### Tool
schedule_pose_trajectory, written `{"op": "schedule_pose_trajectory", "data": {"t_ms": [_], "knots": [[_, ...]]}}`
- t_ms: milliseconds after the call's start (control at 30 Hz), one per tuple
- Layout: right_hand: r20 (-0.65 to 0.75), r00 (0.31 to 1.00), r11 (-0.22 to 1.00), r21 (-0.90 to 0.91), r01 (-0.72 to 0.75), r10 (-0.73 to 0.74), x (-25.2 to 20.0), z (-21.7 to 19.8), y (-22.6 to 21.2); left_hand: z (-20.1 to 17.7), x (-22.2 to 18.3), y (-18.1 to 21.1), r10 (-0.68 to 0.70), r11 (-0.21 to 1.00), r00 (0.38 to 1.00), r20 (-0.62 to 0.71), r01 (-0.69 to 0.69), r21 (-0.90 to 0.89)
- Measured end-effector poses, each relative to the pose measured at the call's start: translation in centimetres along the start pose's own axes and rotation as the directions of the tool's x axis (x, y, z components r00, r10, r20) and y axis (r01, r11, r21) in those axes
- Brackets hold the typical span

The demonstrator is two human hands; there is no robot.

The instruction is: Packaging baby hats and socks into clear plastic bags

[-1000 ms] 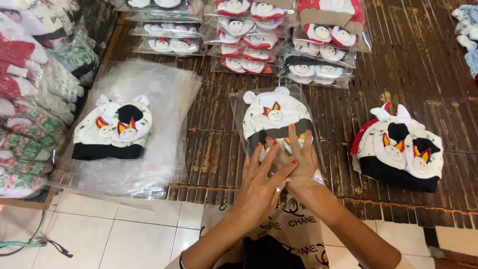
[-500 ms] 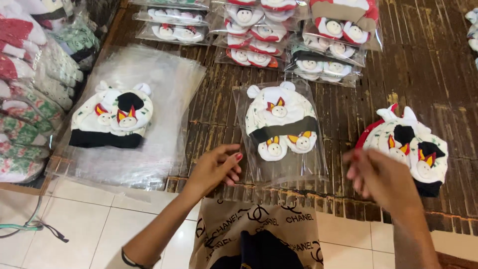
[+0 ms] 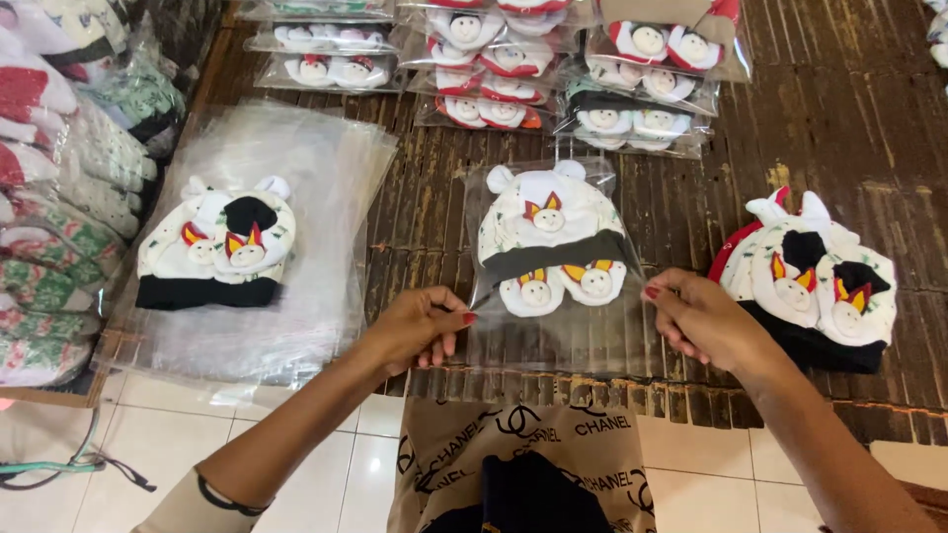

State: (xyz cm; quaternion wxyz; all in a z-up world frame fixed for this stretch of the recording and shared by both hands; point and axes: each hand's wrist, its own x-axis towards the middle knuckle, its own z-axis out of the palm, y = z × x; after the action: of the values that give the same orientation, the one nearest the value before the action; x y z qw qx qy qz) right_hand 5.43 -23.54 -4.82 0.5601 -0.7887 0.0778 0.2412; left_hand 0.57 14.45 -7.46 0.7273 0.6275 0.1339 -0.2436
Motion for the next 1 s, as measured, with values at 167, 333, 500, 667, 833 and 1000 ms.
{"op": "schedule_pose_trajectory", "data": {"t_ms": [167,333,500,667,833,1000], "knots": [[0.045,0.999,0.999,-0.047,0.001,0.002,-1.2,0.7,-0.1,-0.7,-0.6,0.6,-0.058,0.998,0.998,0.002,0.058,0.022],[0.105,0.994,0.998,0.051,-0.040,0.035,-1.2,-0.1,-0.6,-0.4,-0.4,1.0,-0.134,0.991,0.991,0.015,0.134,0.001],[0.239,0.970,0.968,0.229,-0.106,0.050,1.9,-1.1,2.4,-0.5,1.3,-0.7,-0.211,0.969,0.966,0.151,0.227,-0.095],[0.186,0.982,0.948,0.316,-0.027,-0.034,1.0,-2.3,0.0,-0.8,0.2,4.7,0.008,1.000,0.988,0.157,-0.009,0.009],[-0.067,0.956,0.929,0.224,0.294,-0.286,-2.3,-0.1,-3.8,-0.1,-0.8,7.8,0.431,0.753,0.890,0.148,-0.445,0.485],[-0.081,0.925,0.927,0.015,0.374,-0.371,-1.6,2.0,2.4,-2.5,1.2,1.3,0.719,-0.024,0.485,0.498,-0.699,0.715]]}}
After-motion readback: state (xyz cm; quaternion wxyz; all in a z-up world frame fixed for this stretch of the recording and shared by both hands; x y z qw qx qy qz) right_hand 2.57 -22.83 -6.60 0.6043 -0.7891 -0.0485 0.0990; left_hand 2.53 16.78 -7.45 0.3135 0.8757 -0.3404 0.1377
